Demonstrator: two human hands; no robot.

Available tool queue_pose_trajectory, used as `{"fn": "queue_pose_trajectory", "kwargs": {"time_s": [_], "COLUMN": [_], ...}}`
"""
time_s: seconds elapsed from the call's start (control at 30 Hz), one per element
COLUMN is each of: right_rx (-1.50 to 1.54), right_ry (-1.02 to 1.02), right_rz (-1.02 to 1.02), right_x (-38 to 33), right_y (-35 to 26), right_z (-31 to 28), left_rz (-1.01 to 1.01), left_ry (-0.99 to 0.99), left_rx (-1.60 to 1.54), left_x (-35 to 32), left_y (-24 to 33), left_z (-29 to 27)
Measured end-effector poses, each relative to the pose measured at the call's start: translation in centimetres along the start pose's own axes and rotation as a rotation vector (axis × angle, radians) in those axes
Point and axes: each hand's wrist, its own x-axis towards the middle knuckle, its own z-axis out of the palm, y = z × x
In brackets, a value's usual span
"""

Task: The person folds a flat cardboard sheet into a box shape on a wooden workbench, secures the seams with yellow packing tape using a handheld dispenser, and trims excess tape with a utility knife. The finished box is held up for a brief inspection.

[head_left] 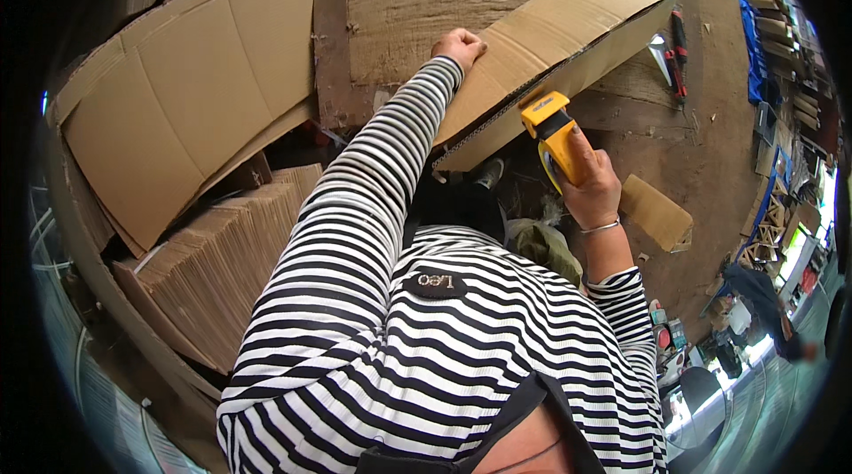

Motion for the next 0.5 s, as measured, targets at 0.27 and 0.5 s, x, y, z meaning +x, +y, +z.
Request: {"fn": "queue_pose_trajectory", "kwargs": {"time_s": [0.27, 0.5], "right_rx": [0.018, 0.069], "right_ry": [-0.023, 0.009], "right_rz": [-0.054, -0.04], "right_x": [1.2, 1.0], "right_y": [0.4, 0.5], "right_z": [0.3, 1.7], "left_rz": [-0.256, 0.655], "left_ry": [0.12, -0.394], "left_rx": [0.095, 0.191], "left_x": [1.2, -6.2], "left_y": [-1.3, -1.7], "left_z": [-2.1, -2.6]}}
